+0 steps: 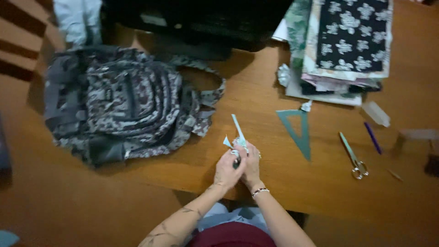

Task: The person folds a piece of light green patterned fabric on a wooden table. They then sort through a stack of various patterned fabrics, including star and turtle prints, and arrange them. The person also handles a white plastic template and a small fabric pouch, placing items into organized piles.

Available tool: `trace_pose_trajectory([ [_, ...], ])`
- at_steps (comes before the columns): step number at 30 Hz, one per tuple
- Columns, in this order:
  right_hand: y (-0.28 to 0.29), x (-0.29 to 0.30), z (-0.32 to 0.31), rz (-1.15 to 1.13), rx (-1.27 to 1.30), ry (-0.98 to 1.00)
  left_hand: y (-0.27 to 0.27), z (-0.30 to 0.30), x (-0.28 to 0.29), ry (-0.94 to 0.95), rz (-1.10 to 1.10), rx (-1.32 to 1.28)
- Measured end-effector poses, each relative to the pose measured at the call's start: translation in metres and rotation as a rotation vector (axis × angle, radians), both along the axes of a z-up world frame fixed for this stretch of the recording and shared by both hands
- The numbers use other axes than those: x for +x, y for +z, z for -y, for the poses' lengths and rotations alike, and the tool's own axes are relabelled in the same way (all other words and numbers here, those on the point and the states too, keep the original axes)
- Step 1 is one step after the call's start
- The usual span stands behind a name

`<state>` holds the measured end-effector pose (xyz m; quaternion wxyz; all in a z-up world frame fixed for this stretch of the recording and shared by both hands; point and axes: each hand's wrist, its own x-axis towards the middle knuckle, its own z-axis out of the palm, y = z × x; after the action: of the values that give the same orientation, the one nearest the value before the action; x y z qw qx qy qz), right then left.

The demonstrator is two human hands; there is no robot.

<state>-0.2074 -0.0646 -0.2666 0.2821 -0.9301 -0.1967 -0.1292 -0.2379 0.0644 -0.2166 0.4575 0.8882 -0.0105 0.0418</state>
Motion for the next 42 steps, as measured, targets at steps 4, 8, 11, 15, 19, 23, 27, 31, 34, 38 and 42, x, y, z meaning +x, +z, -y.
trace_pose_trajectory([
  [4, -0.037, 0.017, 0.017, -0.018, -0.05, 0.023, 0.042, -0.018, 0.019, 0.106, -0.005, -0.175],
  [8, -0.055, 0.023, 0.026, -0.016, -0.098, 0.023, 0.065, -0.03, 0.023, 0.298, -0.131, -0.366],
  [11, -0.016, 0.033, 0.014, -0.333, 0.114, -0.135, 0.088, -0.035, 0.027, 0.415, -0.302, -0.618],
  [15, 0.032, 0.04, 0.029, -0.591, 0.57, -0.43, 0.107, -0.039, 0.036, 0.391, -0.408, -0.55],
  [19, 0.038, 0.046, 0.071, -0.567, 0.983, -0.589, 0.107, -0.031, 0.047, 0.33, -0.429, -0.49],
  [23, 0.085, 0.064, 0.127, -0.362, 1.045, -0.767, 0.099, -0.018, 0.059, 0.225, -0.361, -0.347],
  [27, 0.116, 0.109, 0.233, -0.172, 1.208, -0.772, 0.092, 0.002, 0.075, 0.141, -0.378, -0.254],
  [31, 0.168, 0.181, 0.317, 0.135, 1.111, -0.841, 0.058, 0.012, 0.085, -0.05, -0.173, -0.062],
  [34, 0.118, 0.245, 0.412, 0.327, 0.976, -0.825, 0.036, 0.02, 0.097, -0.108, -0.117, 0.009],
  [38, 0.118, 0.288, 0.445, 0.206, 0.728, -1.008, 0.005, 0.031, 0.111, -0.032, -0.34, 0.174],
  [42, 0.071, 0.319, 0.472, 0.295, 0.681, -1.005, -0.07, 0.037, 0.123, 0.024, -0.02, 0.219],
])
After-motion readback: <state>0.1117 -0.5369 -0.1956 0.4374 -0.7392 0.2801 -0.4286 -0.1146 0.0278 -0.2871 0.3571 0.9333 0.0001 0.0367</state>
